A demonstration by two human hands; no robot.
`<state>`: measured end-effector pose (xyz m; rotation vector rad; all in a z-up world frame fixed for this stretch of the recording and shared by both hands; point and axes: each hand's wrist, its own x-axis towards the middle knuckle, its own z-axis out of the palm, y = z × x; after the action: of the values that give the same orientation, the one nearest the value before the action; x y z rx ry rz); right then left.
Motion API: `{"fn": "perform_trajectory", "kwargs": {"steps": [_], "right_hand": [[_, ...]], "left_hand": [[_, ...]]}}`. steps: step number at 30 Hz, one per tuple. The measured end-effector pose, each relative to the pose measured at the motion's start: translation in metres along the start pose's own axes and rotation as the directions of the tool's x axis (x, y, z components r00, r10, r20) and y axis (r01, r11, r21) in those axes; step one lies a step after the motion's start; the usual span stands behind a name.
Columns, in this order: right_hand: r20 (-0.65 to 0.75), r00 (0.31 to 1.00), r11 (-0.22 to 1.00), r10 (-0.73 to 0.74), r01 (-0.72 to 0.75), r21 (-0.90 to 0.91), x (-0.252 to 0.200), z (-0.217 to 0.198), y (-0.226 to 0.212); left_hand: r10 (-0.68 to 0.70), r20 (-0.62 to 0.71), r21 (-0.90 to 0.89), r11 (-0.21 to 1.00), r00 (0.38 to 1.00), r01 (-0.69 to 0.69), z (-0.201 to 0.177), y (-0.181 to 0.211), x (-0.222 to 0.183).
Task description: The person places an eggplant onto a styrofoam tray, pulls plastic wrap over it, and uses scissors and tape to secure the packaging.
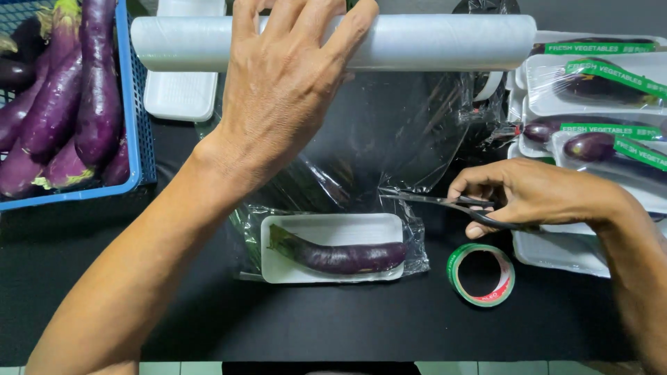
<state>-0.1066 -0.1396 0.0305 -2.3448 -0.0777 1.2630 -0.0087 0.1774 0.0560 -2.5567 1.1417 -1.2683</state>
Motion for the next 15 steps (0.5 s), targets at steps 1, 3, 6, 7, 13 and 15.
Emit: {"fn": "perform_trajectory", "kwargs": {"steps": [1,3,6,7,13,15], "right_hand": [[0.001,0.999,0.998,0.048,-0.048,-0.039,-0.003,0.001,-0.005],[0.0,0.995,0.992,0.095,-0.094,-0.079,-0.008,0.001,-0.011],[-0.066,0.997,0.995,0.03,-0.036,-0.094,-0.015,0.004,-0.012],[-0.081,0.996,0.985,0.021,-0.035,-0.171,-0.016,0.006,-0.009],[-0.15,0.986,0.958,0.071,-0.11,-0.264,-0.025,0.013,0.01],[-0.175,0.984,0.96,0.036,-0.083,-0.267,-0.024,0.014,0.017]], "left_hand": [[0.012,-0.007,0.021,1.0,1.0,-0.011,-0.004,-0.001,0.0],[0.022,-0.013,0.044,0.999,1.0,-0.021,-0.009,-0.002,-0.001],[0.01,-0.036,0.054,0.999,0.999,-0.008,-0.014,-0.003,-0.002],[0.002,-0.033,0.044,0.999,0.999,-0.001,-0.016,-0.004,-0.003],[-0.03,-0.029,0.055,0.998,0.999,0.031,-0.021,-0.006,-0.007],[-0.024,-0.057,0.064,0.998,0.998,0.028,-0.023,-0.005,-0.006]]}}
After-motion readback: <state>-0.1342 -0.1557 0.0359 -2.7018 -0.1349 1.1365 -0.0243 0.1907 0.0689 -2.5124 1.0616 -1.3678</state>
